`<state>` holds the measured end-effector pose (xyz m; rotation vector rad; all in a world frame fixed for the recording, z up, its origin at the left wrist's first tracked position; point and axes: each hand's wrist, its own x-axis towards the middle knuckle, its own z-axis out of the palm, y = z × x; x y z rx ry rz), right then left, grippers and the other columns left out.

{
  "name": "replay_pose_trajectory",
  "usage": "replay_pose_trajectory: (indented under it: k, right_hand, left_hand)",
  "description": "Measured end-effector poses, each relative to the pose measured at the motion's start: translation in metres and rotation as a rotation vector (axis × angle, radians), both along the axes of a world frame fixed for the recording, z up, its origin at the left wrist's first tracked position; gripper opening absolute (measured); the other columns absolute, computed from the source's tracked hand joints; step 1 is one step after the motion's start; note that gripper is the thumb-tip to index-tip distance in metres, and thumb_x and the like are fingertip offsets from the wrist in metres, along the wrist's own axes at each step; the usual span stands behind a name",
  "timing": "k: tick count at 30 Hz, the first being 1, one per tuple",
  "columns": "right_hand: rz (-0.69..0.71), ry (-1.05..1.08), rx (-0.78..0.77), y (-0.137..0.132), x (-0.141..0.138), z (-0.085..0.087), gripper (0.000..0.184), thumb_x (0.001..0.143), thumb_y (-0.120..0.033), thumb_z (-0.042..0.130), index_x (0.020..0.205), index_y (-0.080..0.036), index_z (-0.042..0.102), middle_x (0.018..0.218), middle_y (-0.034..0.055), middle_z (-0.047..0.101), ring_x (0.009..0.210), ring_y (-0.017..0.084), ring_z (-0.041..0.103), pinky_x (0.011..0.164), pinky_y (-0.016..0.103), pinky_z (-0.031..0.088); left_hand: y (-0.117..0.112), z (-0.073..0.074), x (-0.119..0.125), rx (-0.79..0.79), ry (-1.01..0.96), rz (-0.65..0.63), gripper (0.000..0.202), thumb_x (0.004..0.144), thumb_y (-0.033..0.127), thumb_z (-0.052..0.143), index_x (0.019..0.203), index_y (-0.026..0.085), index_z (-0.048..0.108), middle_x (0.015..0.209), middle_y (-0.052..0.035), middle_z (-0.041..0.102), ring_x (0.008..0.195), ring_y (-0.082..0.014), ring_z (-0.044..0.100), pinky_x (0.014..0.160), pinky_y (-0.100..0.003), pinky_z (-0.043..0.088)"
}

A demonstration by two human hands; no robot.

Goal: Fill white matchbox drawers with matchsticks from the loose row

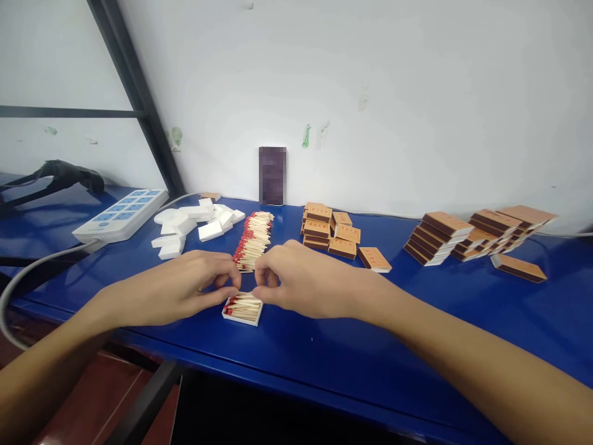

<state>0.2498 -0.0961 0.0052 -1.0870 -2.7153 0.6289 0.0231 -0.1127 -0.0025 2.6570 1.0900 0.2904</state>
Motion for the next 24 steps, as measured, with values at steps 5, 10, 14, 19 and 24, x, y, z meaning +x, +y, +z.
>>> replay_pose_trajectory:
  k: [5, 10, 14, 19, 24]
  right_hand:
    - [0.056, 0.008, -0.004, 0.002, -0.001, -0.007, 0.016, 0.088, -0.029, 0.054, 0.082, -0.020, 0.066, 0.072, -0.0008, 0.065, 0.061, 0.011, 0.056, 0.056, 0.024, 0.040]
    - [0.095, 0.053, -0.002, 0.002, -0.006, -0.014, 0.018, 0.089, -0.033, 0.057, 0.086, -0.019, 0.067, 0.076, 0.0001, 0.066, 0.063, 0.011, 0.056, 0.057, 0.023, 0.040]
    - [0.092, 0.129, 0.055, 0.001, -0.015, -0.023, 0.014, 0.089, -0.028, 0.058, 0.086, -0.017, 0.066, 0.077, 0.0004, 0.065, 0.067, 0.011, 0.055, 0.060, 0.023, 0.039]
    - [0.089, 0.176, 0.026, 0.000, -0.019, -0.029, 0.011, 0.087, -0.022, 0.058, 0.090, -0.016, 0.067, 0.072, -0.0008, 0.062, 0.063, 0.009, 0.053, 0.060, 0.022, 0.039]
    - [0.095, 0.182, 0.012, 0.002, -0.016, -0.032, 0.012, 0.083, -0.020, 0.059, 0.090, -0.017, 0.068, 0.071, -0.0012, 0.062, 0.061, 0.009, 0.053, 0.055, 0.022, 0.039]
  left_hand:
    - [-0.008, -0.008, -0.001, 0.027, -0.228, 0.118, 0.022, 0.097, 0.027, 0.043, 0.083, 0.019, 0.058, 0.072, 0.0032, 0.055, 0.063, -0.0116, 0.048, 0.059, -0.025, 0.037]
    - [-0.032, -0.026, -0.001, 0.125, -0.509, 0.216, 0.022, 0.098, 0.026, 0.041, 0.082, 0.019, 0.055, 0.067, 0.0037, 0.050, 0.059, -0.0106, 0.044, 0.055, -0.024, 0.034]
    - [-0.034, -0.033, -0.001, 0.114, -0.355, 0.158, 0.016, 0.095, 0.023, 0.045, 0.087, 0.019, 0.058, 0.074, 0.0011, 0.053, 0.068, -0.0139, 0.048, 0.063, -0.027, 0.039]
    - [-0.028, -0.037, -0.004, 0.057, -0.271, 0.178, 0.023, 0.098, 0.024, 0.041, 0.114, 0.025, 0.057, 0.103, -0.0019, 0.056, 0.094, -0.0176, 0.053, 0.082, -0.031, 0.043]
    - [-0.026, -0.043, -0.003, -0.006, -0.188, 0.190, 0.016, 0.097, 0.028, 0.044, 0.104, 0.024, 0.058, 0.095, 0.0000, 0.057, 0.092, -0.0182, 0.053, 0.083, -0.033, 0.041]
